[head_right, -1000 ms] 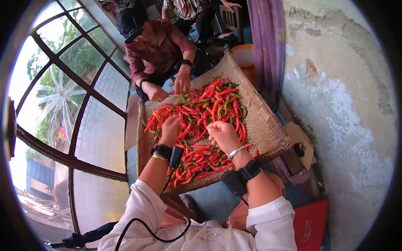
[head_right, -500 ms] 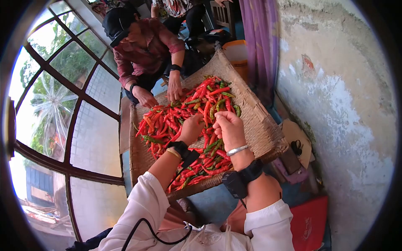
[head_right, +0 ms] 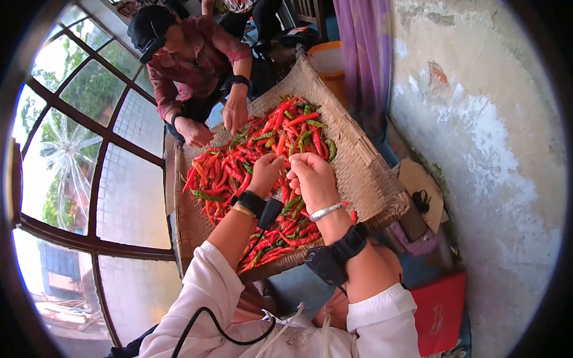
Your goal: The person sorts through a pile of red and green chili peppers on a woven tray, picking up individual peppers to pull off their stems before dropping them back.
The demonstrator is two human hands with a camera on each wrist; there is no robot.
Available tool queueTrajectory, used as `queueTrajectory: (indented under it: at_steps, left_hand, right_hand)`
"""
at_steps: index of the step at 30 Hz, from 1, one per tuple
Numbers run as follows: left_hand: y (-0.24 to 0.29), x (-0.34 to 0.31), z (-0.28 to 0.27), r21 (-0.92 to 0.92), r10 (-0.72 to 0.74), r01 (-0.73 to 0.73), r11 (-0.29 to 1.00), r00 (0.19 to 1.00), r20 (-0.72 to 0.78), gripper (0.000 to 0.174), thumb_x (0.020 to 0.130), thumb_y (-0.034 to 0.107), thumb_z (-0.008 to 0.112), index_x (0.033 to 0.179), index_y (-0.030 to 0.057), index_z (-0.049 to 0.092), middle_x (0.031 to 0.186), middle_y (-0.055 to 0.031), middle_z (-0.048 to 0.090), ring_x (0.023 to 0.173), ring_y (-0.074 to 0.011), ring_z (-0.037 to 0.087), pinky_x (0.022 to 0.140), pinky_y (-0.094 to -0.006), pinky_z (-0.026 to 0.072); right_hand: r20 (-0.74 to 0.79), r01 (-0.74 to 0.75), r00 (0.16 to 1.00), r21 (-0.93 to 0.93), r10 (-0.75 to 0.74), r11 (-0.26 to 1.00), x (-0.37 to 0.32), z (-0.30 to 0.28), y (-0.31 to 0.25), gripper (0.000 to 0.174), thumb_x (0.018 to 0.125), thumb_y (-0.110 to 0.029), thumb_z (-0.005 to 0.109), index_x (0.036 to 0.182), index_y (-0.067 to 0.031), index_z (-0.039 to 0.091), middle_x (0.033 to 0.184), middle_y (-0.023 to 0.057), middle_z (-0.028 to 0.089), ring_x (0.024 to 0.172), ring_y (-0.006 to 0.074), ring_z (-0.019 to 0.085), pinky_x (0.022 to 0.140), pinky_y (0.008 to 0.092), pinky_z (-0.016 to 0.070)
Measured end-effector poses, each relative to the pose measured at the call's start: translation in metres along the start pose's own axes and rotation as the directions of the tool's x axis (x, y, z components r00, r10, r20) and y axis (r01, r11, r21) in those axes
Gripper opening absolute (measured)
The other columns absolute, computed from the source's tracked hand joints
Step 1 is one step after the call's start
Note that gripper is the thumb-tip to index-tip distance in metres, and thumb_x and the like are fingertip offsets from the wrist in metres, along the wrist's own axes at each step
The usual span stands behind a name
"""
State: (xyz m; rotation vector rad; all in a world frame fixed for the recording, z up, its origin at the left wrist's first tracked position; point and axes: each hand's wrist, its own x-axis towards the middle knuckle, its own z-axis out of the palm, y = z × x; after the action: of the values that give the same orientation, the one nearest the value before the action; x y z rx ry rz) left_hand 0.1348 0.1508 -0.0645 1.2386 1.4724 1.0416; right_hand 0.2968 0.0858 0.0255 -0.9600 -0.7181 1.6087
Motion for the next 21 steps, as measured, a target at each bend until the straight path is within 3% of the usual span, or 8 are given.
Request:
queueTrajectory:
  at_steps: [1,6,8,9,14,16,21]
  left_hand:
    - [0.015,-0.012,-0.002,-0.057,-0.055,0.055,0.997,0.998,0.0,0.018,0.087,0.02,0.05,0.081,0.0038,0.056,0.059,0.004,0.05,0.044,-0.004,0.04,0.039,-0.019,0.0316]
    - [0.041,-0.065,-0.017,-0.082,-0.052,0.069,0.994,0.98,0.191,0.02,0.089,0.021,0.049,0.08,0.0036,0.055,0.062,0.0038,0.05,0.049,-0.0023,0.043,0.043,-0.0165,0.0336]
    - [0.043,-0.085,-0.02,0.036,0.082,-0.094,0.995,0.964,0.252,0.019,0.089,0.02,0.05,0.083,0.0026,0.056,0.066,0.0029,0.052,0.054,-0.0026,0.045,0.048,-0.017,0.0375]
    - [0.045,-0.093,-0.024,0.133,0.086,-0.127,0.983,0.957,0.278,0.018,0.088,0.019,0.051,0.085,0.0018,0.056,0.069,0.0022,0.054,0.059,-0.0031,0.047,0.052,-0.0186,0.0402]
    - [0.058,-0.128,-0.038,0.134,-0.01,-0.027,0.991,0.963,0.269,0.015,0.086,0.016,0.054,0.084,0.0016,0.056,0.067,0.0026,0.054,0.058,-0.0032,0.047,0.052,-0.0193,0.0394]
    - [0.059,-0.135,-0.04,0.283,0.05,-0.136,0.95,0.956,0.291,0.015,0.086,0.016,0.054,0.083,0.0019,0.057,0.063,0.0025,0.053,0.056,-0.0031,0.046,0.05,-0.0189,0.0386]
    - [0.053,-0.101,-0.077,0.227,-0.039,0.02,0.974,0.996,0.079,0.019,0.086,0.02,0.054,0.08,0.002,0.057,0.061,0.0019,0.054,0.053,-0.0041,0.047,0.047,-0.0197,0.0387]
  right_hand:
    - [0.004,-0.021,1.0,0.018,0.021,1.0,0.001,-0.001,0.004,0.017,0.081,-0.015,0.055,0.092,-0.002,0.056,0.066,0.0015,0.056,0.05,0.0059,0.049,0.041,0.0184,0.0375]
    - [0.008,-0.015,1.0,-0.103,0.016,0.995,-0.006,0.008,0.018,0.037,0.077,-0.013,0.06,0.107,0.0049,0.049,0.067,0.0029,0.054,0.05,0.0071,0.049,0.042,0.0199,0.0394]
    - [0.039,0.013,0.999,-0.257,-0.003,0.966,-0.008,0.012,0.022,0.038,0.076,-0.012,0.061,0.107,0.0063,0.049,0.067,0.0039,0.054,0.05,0.0079,0.05,0.043,0.0208,0.0413]
    - [0.057,-0.035,0.997,-0.208,0.047,0.978,-0.01,0.013,0.02,0.036,0.076,-0.012,0.062,0.105,0.0064,0.05,0.067,0.0047,0.055,0.05,0.0087,0.051,0.043,0.0211,0.0424]
    - [0.018,-0.066,0.997,-0.204,0.071,0.977,-0.011,0.019,0.027,0.022,0.078,-0.012,0.06,0.093,0.0038,0.053,0.065,0.0046,0.054,0.049,0.0082,0.05,0.041,0.0202,0.0415]
    - [0.123,-0.155,0.976,-0.191,0.18,0.969,-0.012,0.016,0.024,0.02,0.079,-0.011,0.059,0.092,0.0032,0.053,0.063,0.004,0.054,0.048,0.0074,0.049,0.041,0.0202,0.0413]
    - [0.112,-0.046,0.992,-0.153,0.064,0.987,-0.013,0.014,0.019,0.019,0.082,-0.014,0.053,0.093,0.0017,0.054,0.062,0.0035,0.054,0.045,0.0077,0.047,0.039,0.0197,0.0371]
